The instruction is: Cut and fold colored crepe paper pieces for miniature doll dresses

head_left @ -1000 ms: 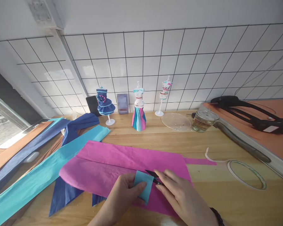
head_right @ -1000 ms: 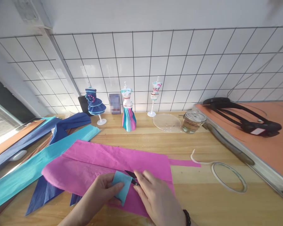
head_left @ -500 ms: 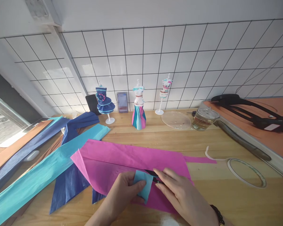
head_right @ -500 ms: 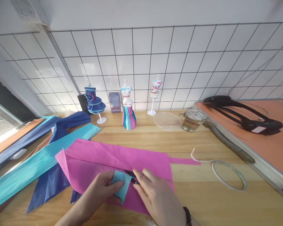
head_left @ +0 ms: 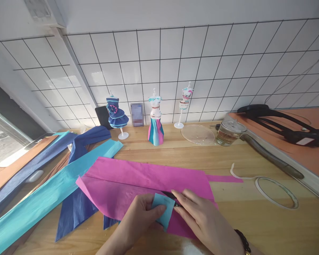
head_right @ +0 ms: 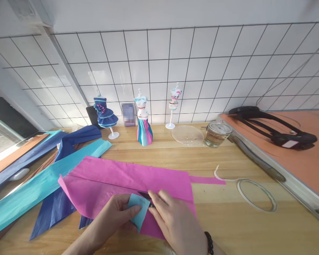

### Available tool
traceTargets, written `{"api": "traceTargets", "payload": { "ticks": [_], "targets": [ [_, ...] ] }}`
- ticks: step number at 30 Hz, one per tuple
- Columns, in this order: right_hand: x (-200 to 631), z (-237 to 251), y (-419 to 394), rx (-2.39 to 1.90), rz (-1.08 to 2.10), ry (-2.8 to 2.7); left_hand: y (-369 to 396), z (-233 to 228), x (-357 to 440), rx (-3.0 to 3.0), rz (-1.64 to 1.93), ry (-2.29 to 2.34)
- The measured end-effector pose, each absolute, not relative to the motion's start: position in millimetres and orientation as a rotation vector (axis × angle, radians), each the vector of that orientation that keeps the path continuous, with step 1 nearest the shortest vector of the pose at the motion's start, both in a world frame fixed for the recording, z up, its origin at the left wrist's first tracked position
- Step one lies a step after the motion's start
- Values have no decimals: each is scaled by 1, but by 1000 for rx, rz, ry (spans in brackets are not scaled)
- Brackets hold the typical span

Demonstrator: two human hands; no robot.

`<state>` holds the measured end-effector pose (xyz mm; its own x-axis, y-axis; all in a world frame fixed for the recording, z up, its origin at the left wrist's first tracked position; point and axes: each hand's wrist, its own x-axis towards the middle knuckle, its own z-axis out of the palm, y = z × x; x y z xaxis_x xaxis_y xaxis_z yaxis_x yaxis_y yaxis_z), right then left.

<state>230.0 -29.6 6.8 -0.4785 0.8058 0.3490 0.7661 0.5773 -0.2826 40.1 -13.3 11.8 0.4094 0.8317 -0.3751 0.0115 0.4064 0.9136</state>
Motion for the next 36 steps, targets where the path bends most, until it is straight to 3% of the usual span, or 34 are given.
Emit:
{"api": "traceTargets", "payload": {
  "ticks": [36],
  "targets": [
    [227, 10, -31, -1218, -7, -2406, -16, 0, 40, 1091, 660, 996]
  ]
}}
